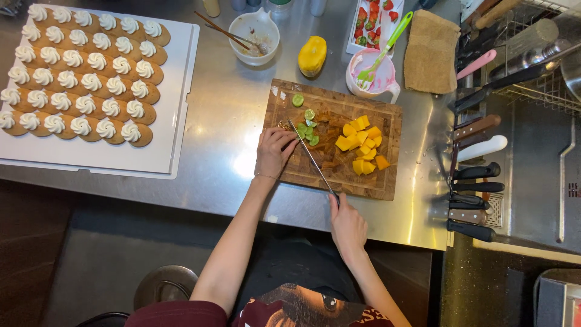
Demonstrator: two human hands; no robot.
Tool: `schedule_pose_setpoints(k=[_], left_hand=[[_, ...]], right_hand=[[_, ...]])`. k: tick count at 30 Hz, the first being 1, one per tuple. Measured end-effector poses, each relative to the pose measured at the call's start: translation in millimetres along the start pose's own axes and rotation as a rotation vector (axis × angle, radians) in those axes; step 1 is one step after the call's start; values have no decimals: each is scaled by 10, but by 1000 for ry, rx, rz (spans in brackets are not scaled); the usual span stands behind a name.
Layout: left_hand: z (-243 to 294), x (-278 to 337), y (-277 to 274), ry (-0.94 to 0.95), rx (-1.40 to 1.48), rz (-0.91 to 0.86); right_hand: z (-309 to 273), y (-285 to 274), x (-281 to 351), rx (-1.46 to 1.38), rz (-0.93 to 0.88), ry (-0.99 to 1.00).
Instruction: The person rinses green grapes under the tap, then slices the grapes into pieces on a wooden cutting board with a knife, wiping grapes with a paper towel between cuts. Pre-cut mango chunks and a tray of piped cream cookies sit on the stainless steel counter beside the board.
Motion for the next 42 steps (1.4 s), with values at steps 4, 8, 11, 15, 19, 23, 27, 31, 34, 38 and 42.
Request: schedule_pose_setpoints(k=[4, 8, 11, 15, 19, 23, 27, 31, 34, 38, 42], left_hand=[[-74, 75, 42, -9, -24, 33], [44, -54, -262, -26, -13, 60], [-91, 99, -384, -285, 69, -193], [-141, 81, -356, -207, 65, -288], [-147, 140, -298, -232, 250, -153], [7, 193, -385, -296, 368, -35], [-57, 339, -257, -100, 173, 39], [28, 288, -268, -23, 102, 75], [56, 260, -257, 7, 63, 86], [-2, 306, -184, 6, 30, 91], [12, 292, -181, -36, 61, 122]], right_hand=[[437, 0, 279, 30, -5, 53], [852, 31, 464, -16, -47, 132], [728, -95, 492, -147, -82, 195], [365, -172, 392, -280, -107, 170], [8, -238, 271, -361, -184, 124], [-130, -130, 211, -297, -175, 81], [-227, -106, 240, -221, -147, 44], [-256, -103, 264, -166, -109, 3], [-255, -125, 284, -143, -84, -3], [-248, -147, 286, -108, -85, 7], [-220, -131, 263, -80, -88, 3]])
Point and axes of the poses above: each hand's wrist, its own x-axis away from the middle knuckle, its own y-axis out of the palm, z = x × y, the point moved 2 cm from there along -x, towards the middle knuckle, and after that the axes turned 15 degrees about y, right-handed, at the moved point
